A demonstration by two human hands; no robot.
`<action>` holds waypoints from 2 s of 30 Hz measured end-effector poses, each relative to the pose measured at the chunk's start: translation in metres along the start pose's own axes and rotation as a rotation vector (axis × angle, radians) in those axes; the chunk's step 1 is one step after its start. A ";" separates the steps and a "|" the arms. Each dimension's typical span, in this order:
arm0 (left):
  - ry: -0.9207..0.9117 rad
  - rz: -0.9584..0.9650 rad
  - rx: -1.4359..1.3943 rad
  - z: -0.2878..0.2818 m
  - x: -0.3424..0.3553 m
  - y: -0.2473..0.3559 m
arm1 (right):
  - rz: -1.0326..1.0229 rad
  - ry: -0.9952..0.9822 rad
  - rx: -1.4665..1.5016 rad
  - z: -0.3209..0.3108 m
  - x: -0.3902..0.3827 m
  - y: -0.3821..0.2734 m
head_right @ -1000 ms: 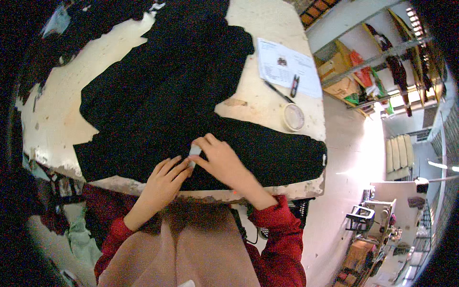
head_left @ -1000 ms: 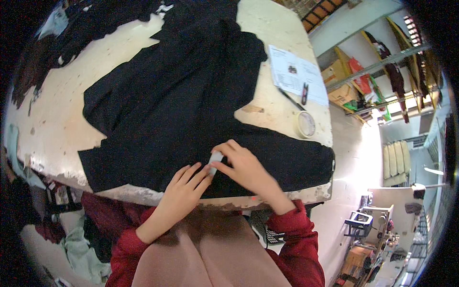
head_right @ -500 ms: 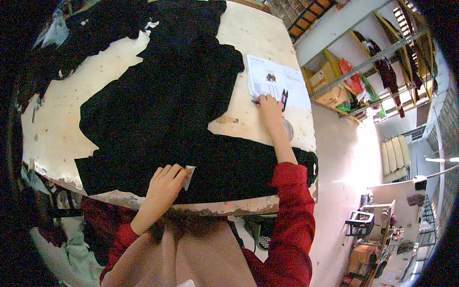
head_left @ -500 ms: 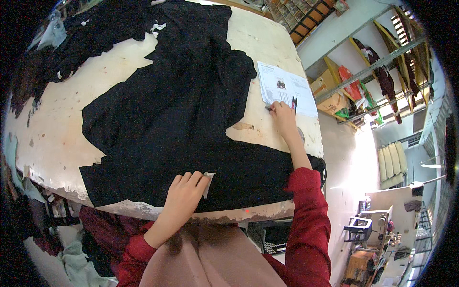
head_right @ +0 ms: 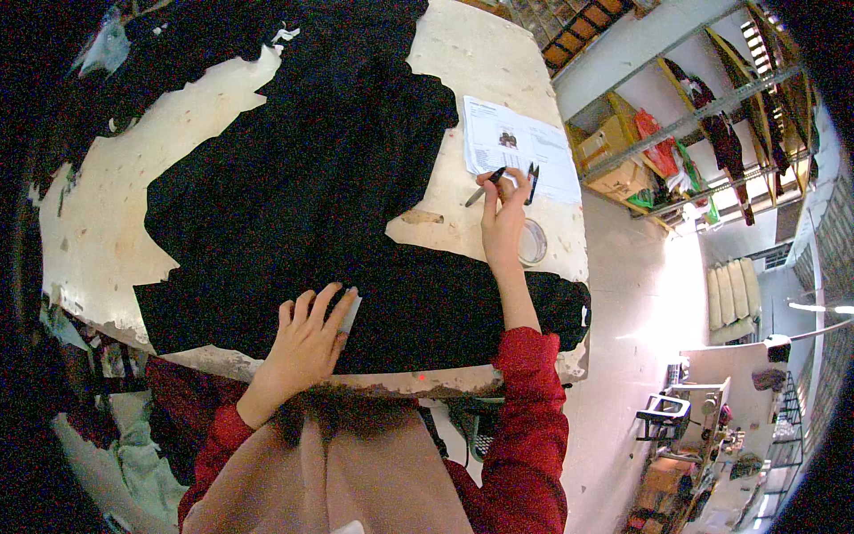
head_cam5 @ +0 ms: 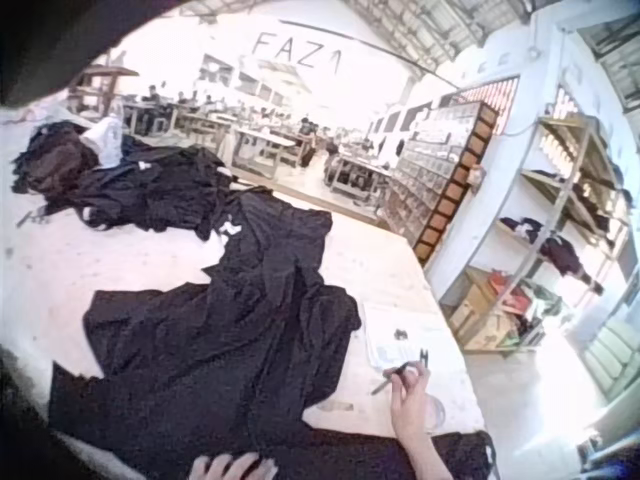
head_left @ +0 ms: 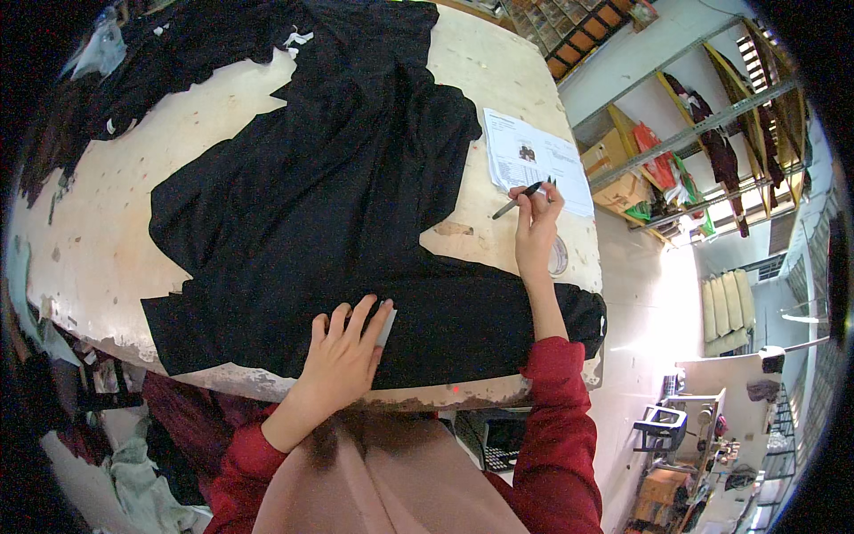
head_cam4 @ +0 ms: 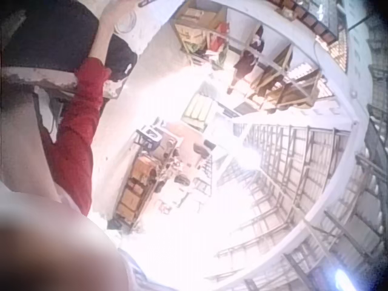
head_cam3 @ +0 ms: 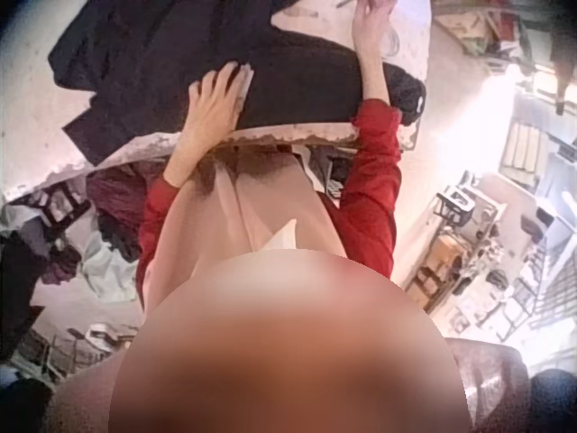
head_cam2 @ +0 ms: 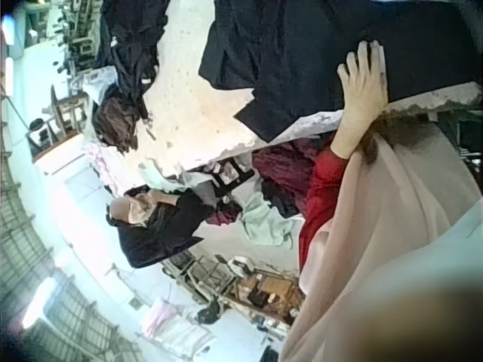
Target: The person applies white adhesive labels to a black hoodie on a worktable. They smooth the fabric, place and press the labels, write on one label with a pen, and repeatedly fold and unfold the hoodie to check placement.
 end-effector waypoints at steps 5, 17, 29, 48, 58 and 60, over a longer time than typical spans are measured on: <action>0.063 0.003 -0.070 -0.003 -0.003 0.002 | 0.237 0.066 0.555 -0.037 -0.005 -0.023; 0.330 0.032 0.061 0.030 -0.060 0.003 | 0.762 -0.875 1.193 0.074 -0.099 -0.153; 0.382 -0.034 0.065 0.032 -0.054 0.007 | 0.150 -0.773 0.401 0.099 -0.127 -0.138; 0.364 -0.036 0.002 0.031 -0.053 0.006 | 0.051 -0.714 0.295 0.102 -0.133 -0.134; 0.346 -0.035 0.003 0.033 -0.054 0.005 | 0.073 -0.707 0.296 0.103 -0.134 -0.135; 0.346 -0.034 0.005 0.033 -0.054 0.005 | 0.023 -0.685 0.280 0.103 -0.132 -0.137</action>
Point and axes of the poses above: each hand's wrist, its own x-axis towards the middle knuckle, its own z-axis out of the palm, y = z × x, the point moved 3 cm from there along x, towards the middle knuckle, and after that the axes turned 8 degrees about -y, right-handed, at the moved point
